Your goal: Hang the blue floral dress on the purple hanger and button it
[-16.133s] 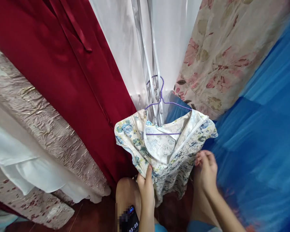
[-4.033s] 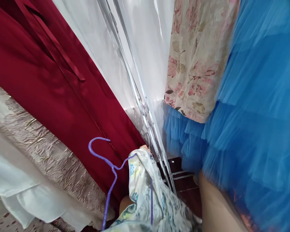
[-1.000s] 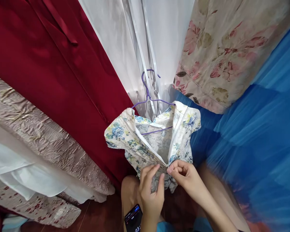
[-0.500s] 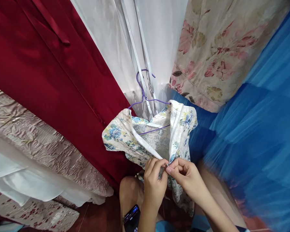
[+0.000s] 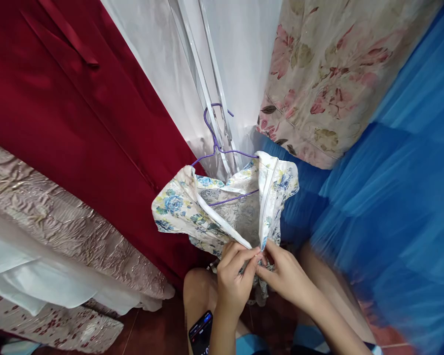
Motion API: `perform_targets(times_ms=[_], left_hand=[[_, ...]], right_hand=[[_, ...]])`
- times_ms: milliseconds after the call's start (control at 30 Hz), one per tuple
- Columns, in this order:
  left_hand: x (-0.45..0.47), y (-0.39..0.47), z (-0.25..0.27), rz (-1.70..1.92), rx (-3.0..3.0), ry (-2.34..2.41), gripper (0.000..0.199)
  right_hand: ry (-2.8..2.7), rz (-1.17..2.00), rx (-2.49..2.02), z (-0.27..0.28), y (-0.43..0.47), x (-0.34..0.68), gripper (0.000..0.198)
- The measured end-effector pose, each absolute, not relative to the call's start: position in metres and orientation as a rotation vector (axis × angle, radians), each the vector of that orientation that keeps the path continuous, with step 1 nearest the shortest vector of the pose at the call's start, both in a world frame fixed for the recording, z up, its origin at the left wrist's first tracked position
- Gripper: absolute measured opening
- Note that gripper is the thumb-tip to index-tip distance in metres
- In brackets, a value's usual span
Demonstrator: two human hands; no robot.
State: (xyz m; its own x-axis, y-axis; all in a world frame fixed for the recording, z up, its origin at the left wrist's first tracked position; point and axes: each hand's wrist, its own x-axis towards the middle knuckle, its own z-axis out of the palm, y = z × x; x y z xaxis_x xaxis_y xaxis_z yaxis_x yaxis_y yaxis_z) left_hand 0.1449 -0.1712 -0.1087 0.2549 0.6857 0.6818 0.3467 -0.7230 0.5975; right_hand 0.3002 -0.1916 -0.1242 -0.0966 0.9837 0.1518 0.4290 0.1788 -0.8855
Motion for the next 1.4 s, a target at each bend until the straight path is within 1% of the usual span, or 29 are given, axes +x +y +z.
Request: perform_targets(times_ms=[100,167,300,433,633,800,1000,1100,1233,1300,1400], left_hand=[[0.146,-0.172,-0.107,1.448,2.195,0.962,0.021],[0.147,-0.175,-0.106,1.468,2.163,0.975,0.022],[0.151,-0.178,-0.104,1.545,2.106,1.051,0.025],[0.157,-0.170,-0.094,1.613,2.131,1.135,0.026],[0.162,-0.128,-0.042,1.824,2.249,1.159,0.016],[0.171,-0.092,0.010,1.868,2.451,1.102,0.008],[0.175,-0.066,0.055,1.975,2.553,1.185,0.014],[0.174,-0.059,0.058,1.995,2.507,1.178,0.013],[0.167,-0.061,0.047,1.859,2.468,1.091,0.011],[0.161,-0.065,0.044,1.820,2.499,1.101,0.010],[0.151,-0.070,0.047,1.773,2.576,1.116,0.008]], right_hand=[[-1.869,0.730,-1.383,-0.120,-0.184,0.296,0.022],[-1.938,0.715,-1.346,-0.118,-0.181,0.294,0.029],[-1.892,0.851,-1.256,-0.118,-0.184,0.292,0.038],[-1.764,0.995,-1.236,-0.122,-0.189,0.295,0.041],[-1.702,1.060,-1.262,-0.130,-0.198,0.301,0.047],[-1.671,1.040,-1.262,-0.136,-0.199,0.305,0.047],[-1.682,1.031,-1.284,-0.146,-0.199,0.311,0.047],[-1.698,1.020,-1.278,-0.154,-0.199,0.313,0.047],[-1.701,1.007,-1.310,-0.156,-0.199,0.317,0.049],[-1.700,1.003,-1.297,-0.147,-0.196,0.322,0.050],[-1.650,1.009,-1.229,-0.117,-0.185,0.330,0.051]])
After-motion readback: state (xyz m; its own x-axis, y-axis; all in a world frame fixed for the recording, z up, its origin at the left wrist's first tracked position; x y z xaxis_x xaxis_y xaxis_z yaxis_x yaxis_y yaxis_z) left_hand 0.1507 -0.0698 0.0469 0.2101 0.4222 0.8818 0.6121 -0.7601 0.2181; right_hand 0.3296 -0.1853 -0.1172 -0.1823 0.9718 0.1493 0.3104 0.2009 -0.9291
